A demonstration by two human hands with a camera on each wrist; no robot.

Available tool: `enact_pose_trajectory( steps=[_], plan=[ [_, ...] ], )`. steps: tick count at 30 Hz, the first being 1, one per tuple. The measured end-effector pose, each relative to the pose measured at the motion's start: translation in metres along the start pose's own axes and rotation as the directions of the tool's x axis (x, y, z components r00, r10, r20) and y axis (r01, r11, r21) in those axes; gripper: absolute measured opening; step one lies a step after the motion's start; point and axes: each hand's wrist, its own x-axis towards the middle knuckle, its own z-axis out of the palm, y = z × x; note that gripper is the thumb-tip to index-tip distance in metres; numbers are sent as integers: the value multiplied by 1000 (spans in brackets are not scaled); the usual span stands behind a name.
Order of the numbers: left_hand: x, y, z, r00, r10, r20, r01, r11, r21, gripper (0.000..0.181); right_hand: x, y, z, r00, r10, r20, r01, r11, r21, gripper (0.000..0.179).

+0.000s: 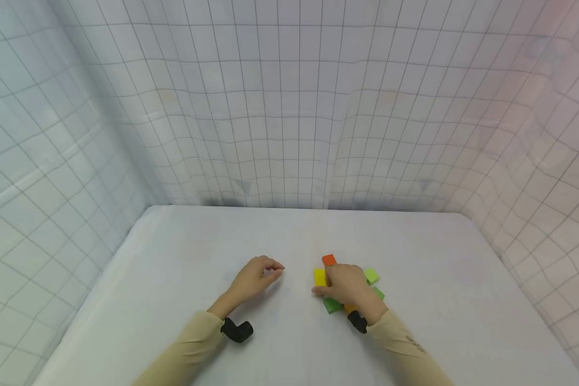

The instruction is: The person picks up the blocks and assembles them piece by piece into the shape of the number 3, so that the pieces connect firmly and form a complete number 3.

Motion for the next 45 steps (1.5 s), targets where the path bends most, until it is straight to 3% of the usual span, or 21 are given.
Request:
enact_pose_trajectory(
  steps=[8, 18, 26, 34, 45],
  plan=[
    [2, -13, 9, 999, 13, -31, -16, 995, -96, 20, 11, -12, 4, 995, 99, 18, -99, 995, -16, 34],
    [3, -26, 17, 993, 14, -120, -30, 991, -130, 21, 33, -9, 4, 998, -12, 60, 8, 997, 76, 24],
    [5, -28, 23, 987, 18, -161, -29, 997, -66, 22, 48, -5, 5, 988, -123, 99, 103, 978, 179, 22],
    [6, -28, 28, 989, 12, -150, -19, 999, -45, 25, 53, -7, 10, 986, -92, 140, 47, 953, 298, 22],
    [8, -34, 29, 990, 44, -133, -47, 999, -20, 23, 48, -11, 9, 987, -114, 117, 75, 953, 292, 21]
  ],
)
